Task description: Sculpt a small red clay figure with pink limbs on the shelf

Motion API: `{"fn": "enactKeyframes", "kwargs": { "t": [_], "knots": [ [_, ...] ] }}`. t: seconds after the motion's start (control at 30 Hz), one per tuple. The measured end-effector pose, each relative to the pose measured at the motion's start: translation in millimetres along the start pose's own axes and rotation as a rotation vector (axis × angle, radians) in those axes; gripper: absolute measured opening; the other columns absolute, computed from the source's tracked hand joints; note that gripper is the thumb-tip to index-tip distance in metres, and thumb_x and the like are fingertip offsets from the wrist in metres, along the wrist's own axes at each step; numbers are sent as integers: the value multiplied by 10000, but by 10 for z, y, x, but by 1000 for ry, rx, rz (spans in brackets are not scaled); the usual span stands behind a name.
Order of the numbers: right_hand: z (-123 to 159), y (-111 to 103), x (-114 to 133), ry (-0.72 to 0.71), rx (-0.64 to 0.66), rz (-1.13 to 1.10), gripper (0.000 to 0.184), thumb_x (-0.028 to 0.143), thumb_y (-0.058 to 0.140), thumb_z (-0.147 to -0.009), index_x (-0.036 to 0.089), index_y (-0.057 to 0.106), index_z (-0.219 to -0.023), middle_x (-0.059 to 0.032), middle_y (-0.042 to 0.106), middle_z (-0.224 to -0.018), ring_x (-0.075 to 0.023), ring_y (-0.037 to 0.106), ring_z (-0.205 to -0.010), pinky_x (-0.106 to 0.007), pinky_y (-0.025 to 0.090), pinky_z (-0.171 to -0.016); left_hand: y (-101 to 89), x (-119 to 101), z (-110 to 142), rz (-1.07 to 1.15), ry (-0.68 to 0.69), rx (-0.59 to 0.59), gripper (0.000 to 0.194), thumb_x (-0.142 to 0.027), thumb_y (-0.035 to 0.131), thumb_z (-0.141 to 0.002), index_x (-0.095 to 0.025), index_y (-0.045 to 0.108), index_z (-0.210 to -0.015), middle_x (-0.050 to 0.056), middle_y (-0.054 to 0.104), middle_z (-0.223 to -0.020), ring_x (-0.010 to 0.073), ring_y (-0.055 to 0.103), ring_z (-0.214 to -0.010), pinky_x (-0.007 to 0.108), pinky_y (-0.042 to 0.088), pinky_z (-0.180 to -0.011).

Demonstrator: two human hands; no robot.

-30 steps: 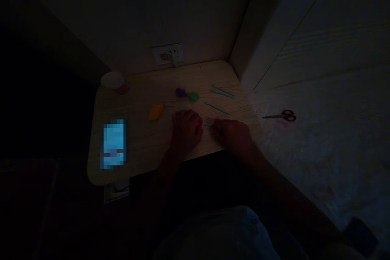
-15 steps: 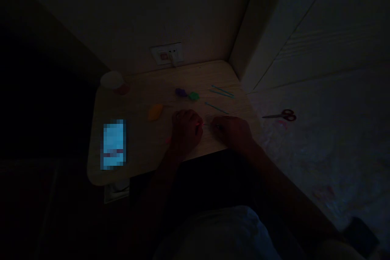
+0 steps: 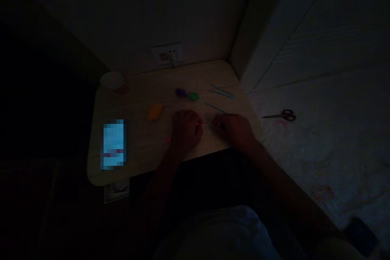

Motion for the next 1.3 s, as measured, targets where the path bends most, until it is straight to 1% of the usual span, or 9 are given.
{"fn": "enactKeyframes", "kwargs": {
  "t": [0.17, 0.37, 0.53, 0.73, 0.83, 0.93, 1.03, 1.17, 1.3],
  "knots": [
    [-33, 27, 16, 1, 10, 20, 229, 305, 542, -976, 260, 767, -980, -49, 798, -976, -222, 700, -821, -287, 351, -637, 1, -1, -1, -5, 1, 1, 66, -191, 631, -871, -214, 660, -925, 88, 693, -1070, 311, 559, -1101, 518, 346, -1041],
    [-47, 30, -10, 27, 33, 59, 249, 322, 530, -986, 248, 767, -959, -63, 793, -938, -225, 698, -806, -296, 326, -621, 5, 1, -2, -2, 6, -7, 66, -176, 633, -861, -210, 655, -914, 97, 689, -1069, 315, 560, -1100, 517, 339, -1050],
    [-68, 24, -4, 29, 51, 78, 240, 316, 537, -983, 246, 766, -975, -75, 797, -949, -228, 698, -809, -298, 321, -619, 7, 6, 1, -8, 21, -13, 60, -187, 638, -870, -208, 654, -924, 94, 686, -1058, 311, 555, -1080, 509, 345, -1038],
    [-67, -40, -191, 86, 63, 58, 236, 332, 568, -960, 254, 790, -948, -77, 801, -915, -245, 700, -789, -300, 334, -615, 4, -1, -10, 10, 16, -6, 47, -195, 635, -874, -210, 662, -910, 96, 688, -1066, 313, 550, -1095, 524, 335, -1054],
    [-49, -49, -252, 77, 38, 13, 218, 327, 591, -938, 260, 799, -947, -70, 805, -907, -250, 706, -796, -300, 357, -625, 6, -6, -18, 14, 8, 6, 45, -199, 632, -874, -212, 655, -910, 96, 689, -1066, 316, 553, -1098, 523, 338, -1049],
    [-16, -27, -292, 83, -15, -78, 214, 328, 597, -930, 258, 793, -982, -61, 809, -953, -241, 711, -807, -294, 391, -646, -12, 14, -15, 36, -3, 13, 91, -199, 622, -873, -212, 650, -958, 96, 697, -1067, 316, 565, -1093, 515, 346, -1043],
    [38, -2, -355, 119, -91, -190, 236, 337, 588, -936, 244, 778, -1039, -60, 806, -944, -230, 707, -785, -291, 411, -655, -96, 108, 2, 79, -36, -10, 179, -183, 611, -857, -210, 641, -1031, 87, 704, -1083, 304, 584, -1075, 503, 367, -1031],
    [117, 29, -475, 184, -163, -269, 256, 370, 584, -935, 221, 774, -1019, -67, 779, -823, -219, 682, -709, -289, 408, -631, -252, 270, 41, 141, -37, -28, 248, -167, 590, -832, -195, 639, -1073, 88, 702, -1081, 289, 609, -1043, 483, 413, -998],
    [164, 52, -545, 204, -207, -329, 283, 383, 569, -935, 209, 774, -1023, -71, 773, -817, -217, 682, -709, -290, 418, -636, -338, 370, 105, 153, -1, 18, 289, -167, 539, -852, -188, 645, -1120, 106, 693, -1121, 297, 607, -1071, 497, 432, -1011]
  ]
}}
Point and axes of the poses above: each hand's wrist, its own z-axis away from the middle knuckle, its own y-axis out of the palm, x = y × z, the point moved 9 cm from there along -z, towards the middle knuckle
